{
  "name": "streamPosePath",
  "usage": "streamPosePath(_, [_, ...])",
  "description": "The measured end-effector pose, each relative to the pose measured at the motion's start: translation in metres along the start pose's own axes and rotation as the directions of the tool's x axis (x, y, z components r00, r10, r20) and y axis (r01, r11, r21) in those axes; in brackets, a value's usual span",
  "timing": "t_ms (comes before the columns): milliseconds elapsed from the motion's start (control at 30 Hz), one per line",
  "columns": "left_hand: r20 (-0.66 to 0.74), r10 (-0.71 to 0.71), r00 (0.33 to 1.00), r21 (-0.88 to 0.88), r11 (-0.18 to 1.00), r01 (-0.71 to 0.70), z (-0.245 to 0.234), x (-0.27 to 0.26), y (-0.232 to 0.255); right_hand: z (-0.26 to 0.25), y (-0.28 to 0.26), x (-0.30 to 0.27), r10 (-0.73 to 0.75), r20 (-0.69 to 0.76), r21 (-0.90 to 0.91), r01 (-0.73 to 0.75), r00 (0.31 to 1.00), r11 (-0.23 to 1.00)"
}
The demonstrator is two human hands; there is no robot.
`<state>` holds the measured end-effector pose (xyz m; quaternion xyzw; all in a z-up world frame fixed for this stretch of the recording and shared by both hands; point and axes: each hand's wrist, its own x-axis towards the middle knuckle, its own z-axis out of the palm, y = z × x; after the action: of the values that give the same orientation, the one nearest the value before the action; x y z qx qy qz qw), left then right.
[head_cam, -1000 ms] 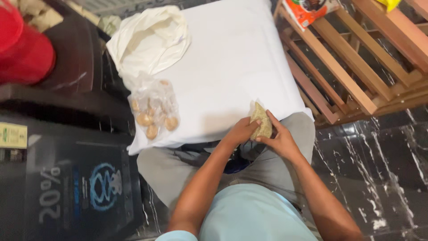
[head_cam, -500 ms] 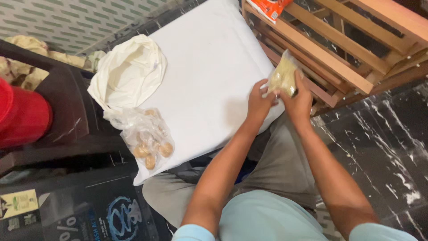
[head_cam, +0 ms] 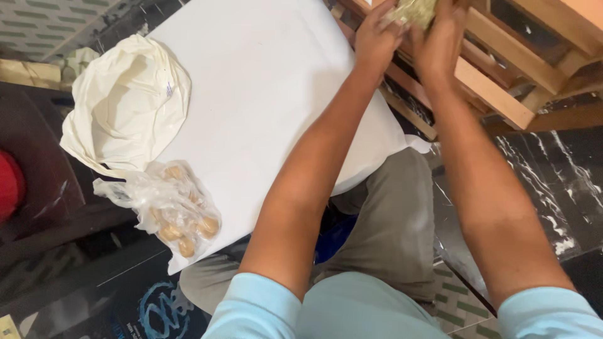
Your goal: The person sits on a low stool and organizes grocery items on a white cloth. They pick up packaged goods such as biscuits, salt, and grains from a wooden crate and place them onto the cloth, then move them back into the crate.
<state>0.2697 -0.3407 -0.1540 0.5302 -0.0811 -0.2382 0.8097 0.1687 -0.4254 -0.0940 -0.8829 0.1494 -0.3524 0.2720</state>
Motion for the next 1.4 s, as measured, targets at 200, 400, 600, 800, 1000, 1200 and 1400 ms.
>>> streamPosePath(200, [0.11,0.179,0.978,0.367,0.907,-0.207,0.019,0.004,-0.033,0.009,0.072,-0.005,0.018,-0.006,-0.2,-0.019,1.0,0.98])
streamPosePath(400, [0.141,0.12,0.983,0.318,0.935,-0.159,0.047,-0.033,-0.035,-0.054,0.048,-0.032,0.144,0.008,-0.026,-0.144,0.99,0.989])
streamPosePath(600, [-0.109,0.074,0.991,0.307,0.951,-0.037,0.034,-0.115,0.029,-0.109,-0.063,-0.053,0.085,0.17,-0.022,-0.082,0.982,0.996])
streamPosePath(800, [0.052,0.28,0.959,0.032,0.959,-0.281,0.043,-0.198,0.111,-0.176,-0.143,-0.059,-0.046,0.132,0.035,0.042,0.99,0.999])
streamPosePath(1000, [0.237,0.323,0.916,0.183,0.911,-0.369,0.113,-0.178,0.15,-0.234,-0.093,-0.042,0.183,0.038,0.039,-0.185,0.982,0.982])
streamPosePath(1200, [0.301,0.448,0.842,0.623,0.576,-0.53,0.187,-0.12,0.155,-0.248,-0.016,0.019,0.003,-0.01,-0.135,-0.004,1.0,0.991])
streamPosePath(1400, [0.356,0.45,0.819,0.719,0.428,-0.548,0.189,-0.116,0.159,-0.253,-0.024,0.014,0.017,0.006,-0.553,-0.011,1.0,0.833])
